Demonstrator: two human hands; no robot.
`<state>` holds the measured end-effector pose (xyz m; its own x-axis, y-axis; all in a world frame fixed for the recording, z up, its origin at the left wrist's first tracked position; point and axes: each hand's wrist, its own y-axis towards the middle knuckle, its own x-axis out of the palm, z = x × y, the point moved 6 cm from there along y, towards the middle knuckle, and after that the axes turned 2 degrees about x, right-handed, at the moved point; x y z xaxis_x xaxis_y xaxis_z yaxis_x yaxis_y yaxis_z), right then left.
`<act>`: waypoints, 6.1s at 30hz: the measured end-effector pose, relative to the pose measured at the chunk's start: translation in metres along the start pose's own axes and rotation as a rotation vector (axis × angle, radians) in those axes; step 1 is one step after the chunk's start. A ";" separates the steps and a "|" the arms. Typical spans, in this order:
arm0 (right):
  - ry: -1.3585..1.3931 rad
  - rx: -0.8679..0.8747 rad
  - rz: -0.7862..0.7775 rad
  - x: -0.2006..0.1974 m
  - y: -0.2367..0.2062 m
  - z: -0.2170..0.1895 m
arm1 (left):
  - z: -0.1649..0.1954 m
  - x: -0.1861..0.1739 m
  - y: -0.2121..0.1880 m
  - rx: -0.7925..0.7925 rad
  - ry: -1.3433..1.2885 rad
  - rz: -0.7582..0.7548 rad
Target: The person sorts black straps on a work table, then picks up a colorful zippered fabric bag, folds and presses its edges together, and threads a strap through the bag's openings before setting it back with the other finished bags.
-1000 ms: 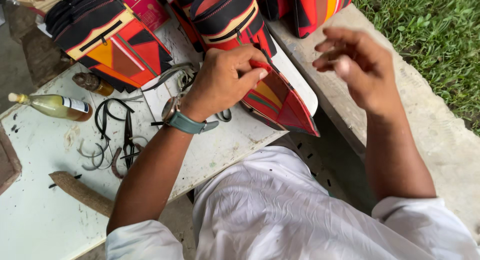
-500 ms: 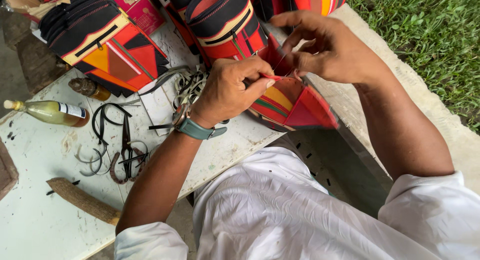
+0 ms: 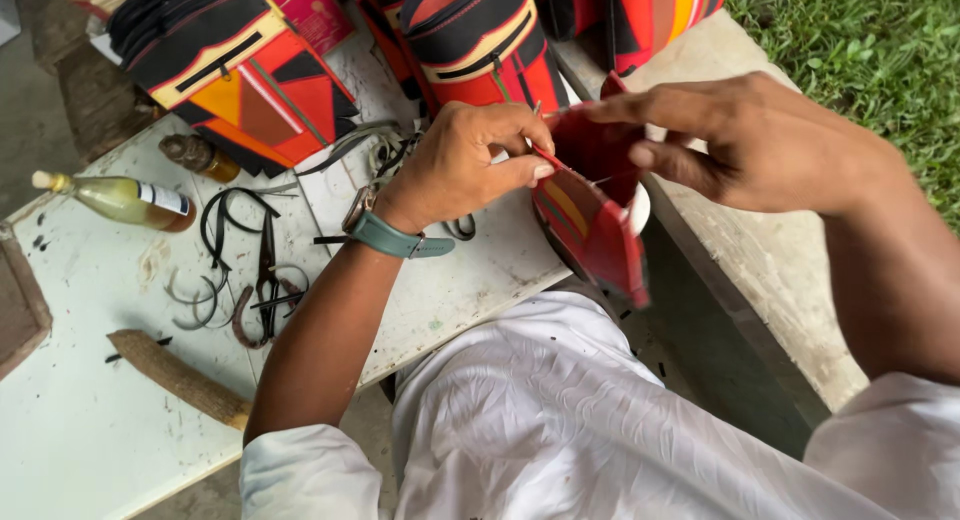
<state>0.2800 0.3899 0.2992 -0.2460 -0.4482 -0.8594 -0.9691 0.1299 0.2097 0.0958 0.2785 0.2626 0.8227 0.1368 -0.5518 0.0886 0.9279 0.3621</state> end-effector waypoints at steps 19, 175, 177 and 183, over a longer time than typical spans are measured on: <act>0.160 -0.064 0.126 0.002 -0.038 0.036 | -0.006 -0.031 -0.035 -0.109 -0.088 0.166; 0.299 -0.032 0.298 -0.015 -0.030 0.042 | 0.045 0.035 0.039 0.311 0.076 -0.242; 0.162 0.002 0.088 0.001 -0.029 0.040 | 0.043 0.029 0.036 0.279 0.088 -0.208; 0.348 0.020 0.225 -0.026 -0.037 0.057 | 0.047 0.020 0.031 0.288 0.033 -0.157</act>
<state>0.3237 0.4468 0.2872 -0.4460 -0.6783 -0.5839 -0.8909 0.2743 0.3619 0.1418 0.2935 0.2980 0.7683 0.0152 -0.6400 0.3719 0.8031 0.4655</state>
